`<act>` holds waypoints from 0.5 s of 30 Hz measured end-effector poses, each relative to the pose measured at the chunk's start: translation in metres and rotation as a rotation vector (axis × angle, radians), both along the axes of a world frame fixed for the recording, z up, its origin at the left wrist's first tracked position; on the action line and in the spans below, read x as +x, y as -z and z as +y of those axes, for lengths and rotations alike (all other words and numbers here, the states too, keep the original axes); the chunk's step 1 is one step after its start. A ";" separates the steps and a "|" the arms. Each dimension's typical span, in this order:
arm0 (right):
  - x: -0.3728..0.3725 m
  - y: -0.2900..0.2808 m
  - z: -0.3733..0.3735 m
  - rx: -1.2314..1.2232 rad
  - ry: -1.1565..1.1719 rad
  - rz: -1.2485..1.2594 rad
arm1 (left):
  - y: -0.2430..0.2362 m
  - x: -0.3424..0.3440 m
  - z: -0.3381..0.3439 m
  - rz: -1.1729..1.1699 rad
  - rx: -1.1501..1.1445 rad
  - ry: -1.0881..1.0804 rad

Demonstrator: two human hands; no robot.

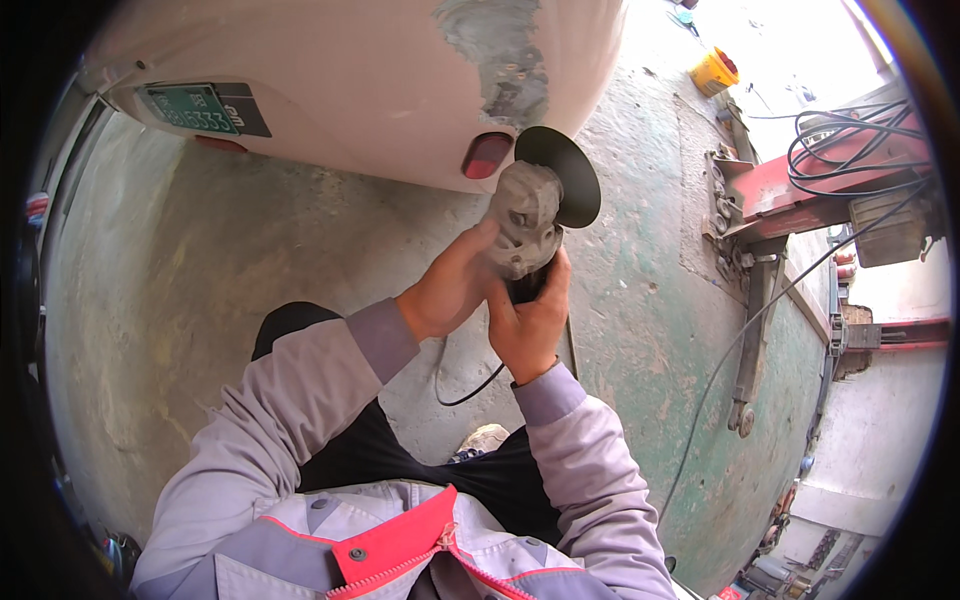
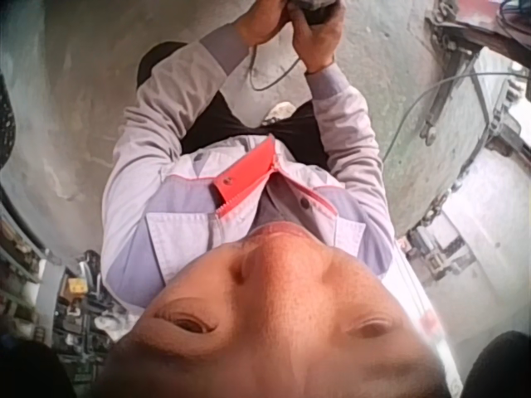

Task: The person uses an angle grinder to remove paint from the rear body panel of a pink scooter. They hold the tool with both hands and move it across the surface, creating sparks, then stop and inspect the area.

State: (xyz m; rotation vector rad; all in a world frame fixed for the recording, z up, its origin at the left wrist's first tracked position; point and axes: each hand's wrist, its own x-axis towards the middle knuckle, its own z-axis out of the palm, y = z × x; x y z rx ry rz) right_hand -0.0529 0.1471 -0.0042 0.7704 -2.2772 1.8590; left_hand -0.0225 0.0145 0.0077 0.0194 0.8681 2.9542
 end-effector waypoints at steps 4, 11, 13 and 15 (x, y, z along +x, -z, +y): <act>-0.001 0.001 -0.001 -0.004 -0.003 0.010 | 0.000 -0.001 -0.001 0.008 0.001 0.002; -0.003 0.001 -0.001 0.009 -0.001 0.021 | 0.000 -0.001 -0.001 -0.005 -0.011 -0.001; -0.002 0.001 -0.001 -0.013 -0.020 0.011 | 0.000 -0.001 -0.001 0.004 -0.011 0.001; -0.002 0.000 -0.001 -0.018 -0.026 0.003 | 0.000 -0.002 -0.001 0.007 -0.011 0.003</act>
